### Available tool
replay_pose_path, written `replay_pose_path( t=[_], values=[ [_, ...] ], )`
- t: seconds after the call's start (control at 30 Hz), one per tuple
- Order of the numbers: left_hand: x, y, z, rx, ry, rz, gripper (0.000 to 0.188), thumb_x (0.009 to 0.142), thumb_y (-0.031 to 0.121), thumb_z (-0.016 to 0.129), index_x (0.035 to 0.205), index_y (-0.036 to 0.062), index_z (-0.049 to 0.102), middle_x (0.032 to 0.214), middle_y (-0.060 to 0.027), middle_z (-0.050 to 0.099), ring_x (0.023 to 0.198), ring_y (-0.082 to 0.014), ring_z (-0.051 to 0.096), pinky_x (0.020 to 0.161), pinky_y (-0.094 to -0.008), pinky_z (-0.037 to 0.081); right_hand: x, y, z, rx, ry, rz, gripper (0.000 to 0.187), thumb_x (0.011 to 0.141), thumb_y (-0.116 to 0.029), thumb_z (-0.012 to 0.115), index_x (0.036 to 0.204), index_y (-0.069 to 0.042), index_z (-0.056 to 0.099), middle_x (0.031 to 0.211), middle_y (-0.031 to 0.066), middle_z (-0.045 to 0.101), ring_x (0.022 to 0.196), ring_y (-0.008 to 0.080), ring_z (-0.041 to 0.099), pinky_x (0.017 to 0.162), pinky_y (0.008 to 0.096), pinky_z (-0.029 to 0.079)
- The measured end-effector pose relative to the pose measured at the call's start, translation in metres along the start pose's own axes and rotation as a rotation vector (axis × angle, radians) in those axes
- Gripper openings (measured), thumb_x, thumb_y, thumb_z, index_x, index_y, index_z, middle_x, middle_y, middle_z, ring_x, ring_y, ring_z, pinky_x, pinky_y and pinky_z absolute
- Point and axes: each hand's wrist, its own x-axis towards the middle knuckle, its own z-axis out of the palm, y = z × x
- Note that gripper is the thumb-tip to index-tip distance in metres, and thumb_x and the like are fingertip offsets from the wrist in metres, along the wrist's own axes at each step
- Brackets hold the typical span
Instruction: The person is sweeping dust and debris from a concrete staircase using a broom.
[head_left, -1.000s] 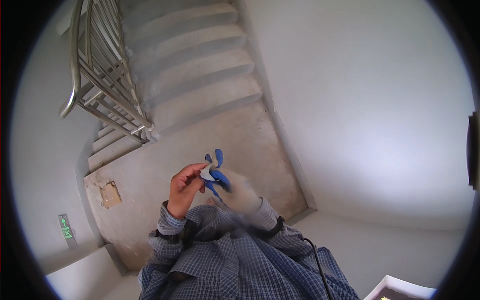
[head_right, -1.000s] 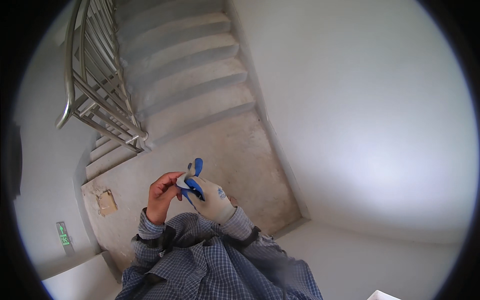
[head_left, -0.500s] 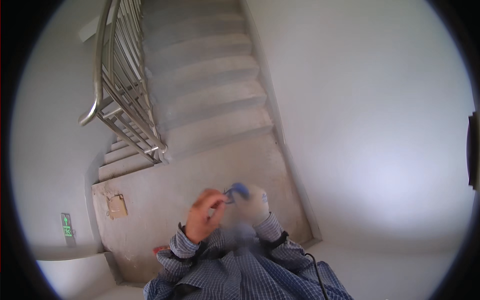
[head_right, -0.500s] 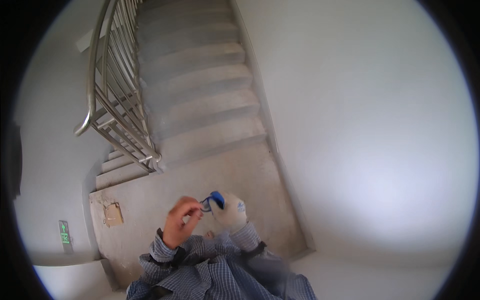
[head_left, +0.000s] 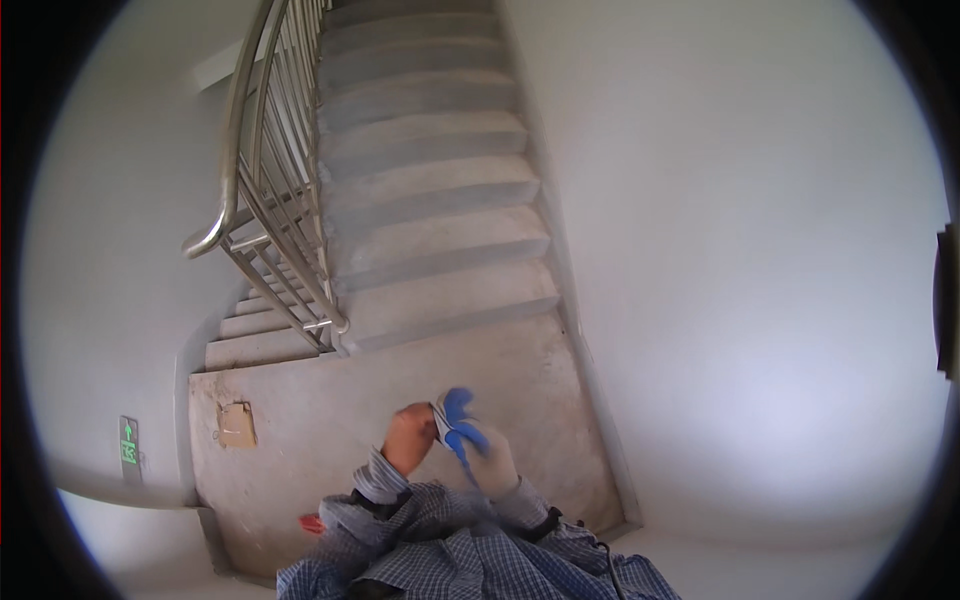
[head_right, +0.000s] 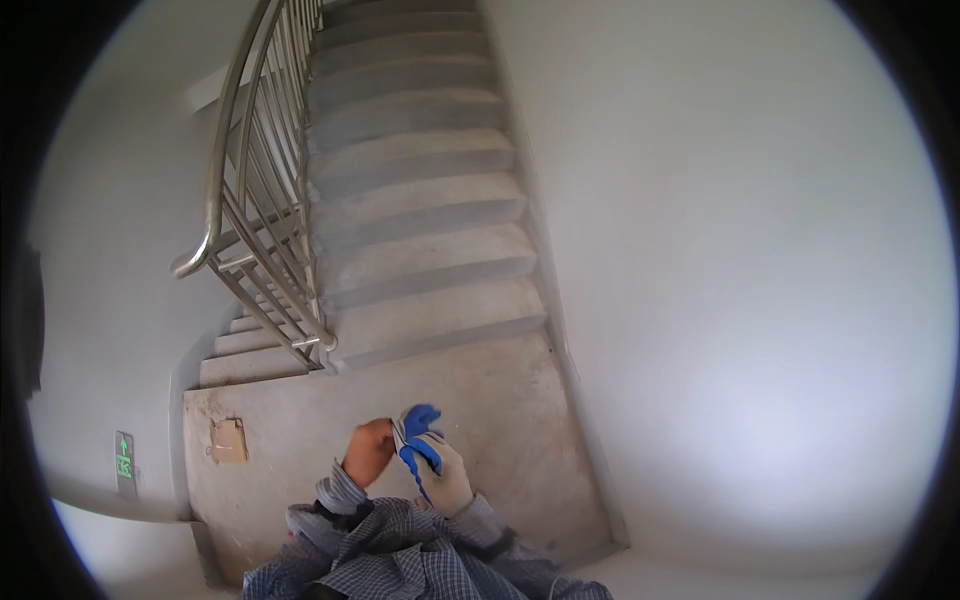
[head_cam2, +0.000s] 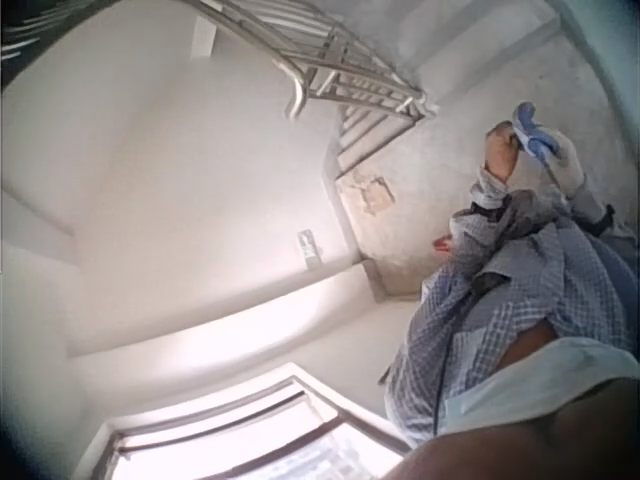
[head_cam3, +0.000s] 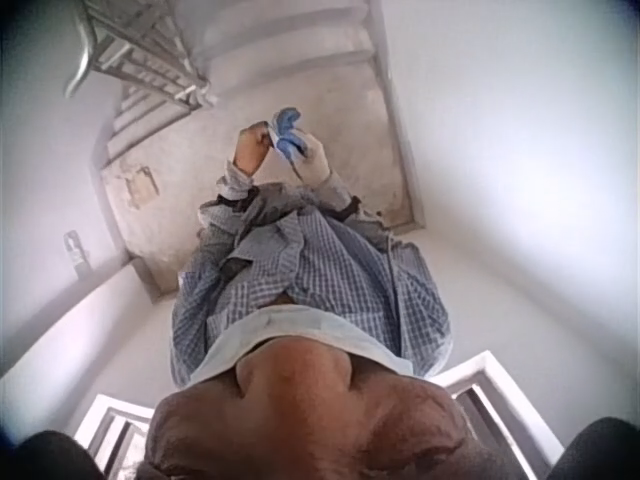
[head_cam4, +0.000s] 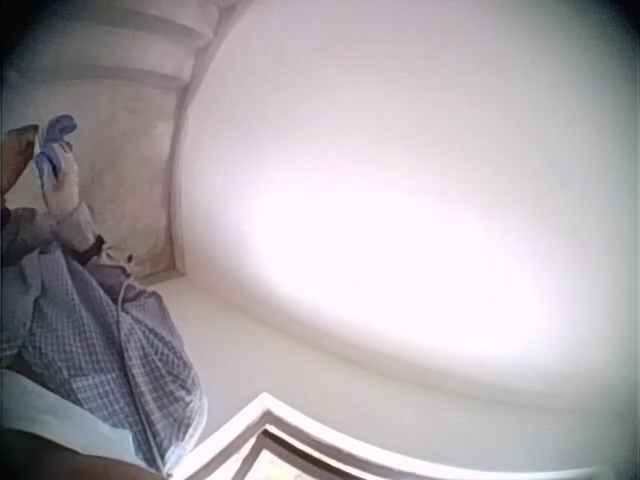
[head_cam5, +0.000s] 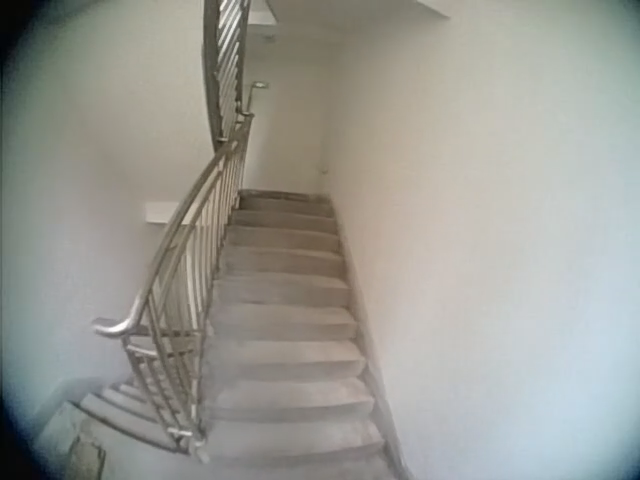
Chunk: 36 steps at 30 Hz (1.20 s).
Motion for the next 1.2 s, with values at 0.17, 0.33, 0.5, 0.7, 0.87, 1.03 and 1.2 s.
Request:
replay_pose_path(
  t=[0.17,0.33,0.5,0.7,0.87,1.03,1.2],
  values=[
    [0.021,0.044,-0.033,-0.666,0.011,-0.304,0.015,0.081,-0.005,0.052,0.082,-0.0024,0.067,0.072,-0.0046,0.064,0.065,-0.0121,0.059,0.061,-0.0252,0.049,0.010,0.008,-0.023,-0.145,-0.125,-0.097,0.019,0.079,-0.001,0.057,0.098,-0.002,0.059,0.088,0.0150,0.058,0.069,0.0314,0.058,0.060,0.0348,0.047],
    [0.020,0.070,-0.046,-1.165,0.292,-0.351,0.010,0.082,-0.004,0.056,0.083,-0.0051,0.066,0.080,-0.0035,0.065,0.073,-0.0104,0.058,0.070,-0.0241,0.047,0.036,-0.032,-0.029,-0.340,-0.027,-0.425,0.028,0.072,-0.002,0.061,0.100,-0.006,0.060,0.091,0.0137,0.059,0.072,0.0326,0.060,0.061,0.0371,0.049],
    [0.017,0.059,-0.038,-0.868,0.457,-0.198,0.012,0.081,-0.006,0.056,0.084,-0.0024,0.067,0.080,-0.0031,0.064,0.074,-0.0110,0.057,0.069,-0.0226,0.045,0.040,-0.024,-0.037,-0.501,-0.023,-0.505,0.031,0.068,-0.007,0.064,0.099,-0.008,0.062,0.089,0.0096,0.059,0.070,0.0280,0.061,0.060,0.0355,0.050],
    [0.001,0.039,-0.029,-0.457,0.440,-0.127,0.015,0.080,-0.010,0.054,0.083,-0.0022,0.066,0.073,-0.0035,0.056,0.060,-0.0082,0.052,0.054,-0.0209,0.044,0.036,-0.016,-0.029,-0.461,-0.153,-0.471,0.025,0.071,-0.008,0.066,0.096,-0.008,0.063,0.089,0.0098,0.059,0.070,0.0287,0.060,0.059,0.0359,0.049],
    [-0.005,0.043,-0.039,-0.422,0.595,-0.074,0.013,0.081,-0.007,0.057,0.084,-0.0003,0.068,0.073,-0.0035,0.058,0.060,-0.0077,0.051,0.052,-0.0198,0.041,0.031,-0.020,-0.016,-0.450,-0.078,-0.431,0.019,0.074,-0.008,0.067,0.093,-0.006,0.064,0.089,0.0120,0.058,0.071,0.0294,0.060,0.059,0.0354,0.049],
    [-0.008,0.053,-0.041,-1.036,0.562,-0.352,0.011,0.087,0.004,0.057,0.090,-0.0023,0.066,0.078,-0.0053,0.064,0.068,-0.0104,0.058,0.065,-0.0230,0.048,0.035,-0.042,-0.010,-0.425,-0.156,-0.428,0.019,0.074,-0.005,0.066,0.093,-0.005,0.065,0.089,0.0124,0.058,0.071,0.0290,0.060,0.060,0.0350,0.049],
    [-0.008,0.051,-0.016,-1.546,0.502,-0.392,0.025,0.090,0.022,0.054,0.097,0.0000,0.062,0.079,-0.0001,0.060,0.071,-0.0049,0.053,0.061,-0.0184,0.041,0.026,-0.061,-0.003,-0.208,-0.106,-0.438,0.019,0.074,-0.001,0.064,0.093,0.001,0.064,0.089,0.0128,0.058,0.072,0.0278,0.060,0.059,0.0347,0.049]
  ],
)
